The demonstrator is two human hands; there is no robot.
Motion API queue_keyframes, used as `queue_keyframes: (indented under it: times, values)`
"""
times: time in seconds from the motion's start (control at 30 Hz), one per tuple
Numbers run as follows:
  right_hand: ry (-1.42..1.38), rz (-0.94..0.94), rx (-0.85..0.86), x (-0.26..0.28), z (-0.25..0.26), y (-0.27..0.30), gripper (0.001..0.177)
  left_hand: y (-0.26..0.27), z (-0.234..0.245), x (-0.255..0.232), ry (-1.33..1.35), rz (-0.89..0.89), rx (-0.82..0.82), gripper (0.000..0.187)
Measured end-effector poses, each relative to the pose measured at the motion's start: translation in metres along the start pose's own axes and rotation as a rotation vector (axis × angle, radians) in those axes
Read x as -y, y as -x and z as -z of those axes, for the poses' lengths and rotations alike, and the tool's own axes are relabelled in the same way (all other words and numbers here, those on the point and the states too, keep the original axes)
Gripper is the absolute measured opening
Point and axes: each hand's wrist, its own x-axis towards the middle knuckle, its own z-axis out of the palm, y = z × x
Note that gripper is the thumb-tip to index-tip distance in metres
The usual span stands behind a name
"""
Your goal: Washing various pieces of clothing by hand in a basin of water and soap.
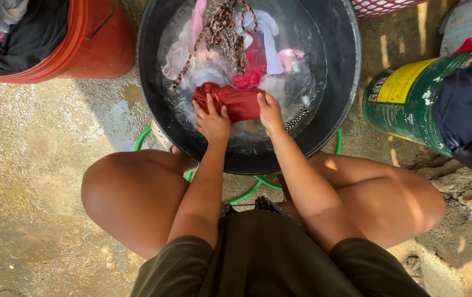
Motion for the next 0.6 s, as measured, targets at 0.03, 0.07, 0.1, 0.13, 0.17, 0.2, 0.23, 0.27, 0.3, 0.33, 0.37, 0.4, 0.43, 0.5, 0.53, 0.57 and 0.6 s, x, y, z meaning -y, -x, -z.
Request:
queue_keyframes:
  times: [0.03,0.07,0.1,0.13,0.17,0.2,0.23,0.27,0.3,0.33,0.37,0.4,0.43,0.5,0.53,0.57,0.6]
  values:
    - [-0.002,-0.007,0.002,-0.015,0.000,-0.003,0.033,0.003,-0.005,0.014,-0.007,0.003,0.002,0.052]
    - [0.363,0.150,-0.049,-0.030,0.000,-0.006,0.031,0.007,-0.010,0.027,-0.296,-0.103,0.356,0.068]
    - [0.728,0.313,-0.107,-0.043,0.001,-0.012,0.029,0.008,-0.016,0.038,-0.581,-0.210,0.709,0.088]
    - [0.726,0.311,-0.109,-0.044,0.000,0.000,0.029,0.007,-0.022,0.044,-0.583,-0.211,0.709,0.088]
    - [0.944,0.426,0.013,-0.044,0.002,0.012,0.022,0.006,-0.029,0.048,-0.621,-0.229,0.857,0.093]
    - [1.159,0.538,0.142,-0.045,0.003,0.025,0.017,0.006,-0.035,0.053,-0.659,-0.246,1.004,0.097]
    - [1.161,0.535,0.141,-0.058,0.011,0.025,0.017,0.006,-0.039,0.053,-0.659,-0.247,1.007,0.097]
    - [1.246,0.502,0.210,-0.071,0.020,0.027,0.018,0.007,-0.043,0.052,-0.667,-0.245,1.096,0.089]
    - [1.328,0.469,0.279,-0.084,0.026,0.029,0.020,0.006,-0.045,0.053,-0.676,-0.244,1.182,0.081]
    - [1.326,0.468,0.277,-0.094,0.032,0.022,0.020,0.007,-0.051,0.060,-0.679,-0.245,1.182,0.081]
    - [1.395,0.274,0.345,-0.104,0.037,0.015,0.023,0.006,-0.057,0.066,-0.659,-0.258,1.098,0.079]
    - [1.455,0.075,0.410,-0.113,0.042,0.008,0.026,0.007,-0.063,0.072,-0.638,-0.269,1.014,0.076]
    - [1.457,0.080,0.404,-0.096,0.039,0.005,0.026,0.005,-0.044,0.058,-0.636,-0.273,1.008,0.076]
    - [0.660,0.082,0.007,-0.059,0.030,0.000,0.035,0.005,-0.005,0.030,-0.500,-0.304,0.762,0.098]
    - [0.662,0.091,0.006,-0.027,0.027,0.009,0.035,0.005,0.006,0.025,-0.495,-0.307,0.754,0.098]
    - [0.536,0.168,0.031,0.005,0.023,0.019,0.036,0.004,0.019,0.021,-0.425,-0.347,0.697,0.116]
    - [0.409,0.244,0.056,0.037,0.018,0.030,0.038,0.004,0.031,0.017,-0.355,-0.388,0.639,0.134]
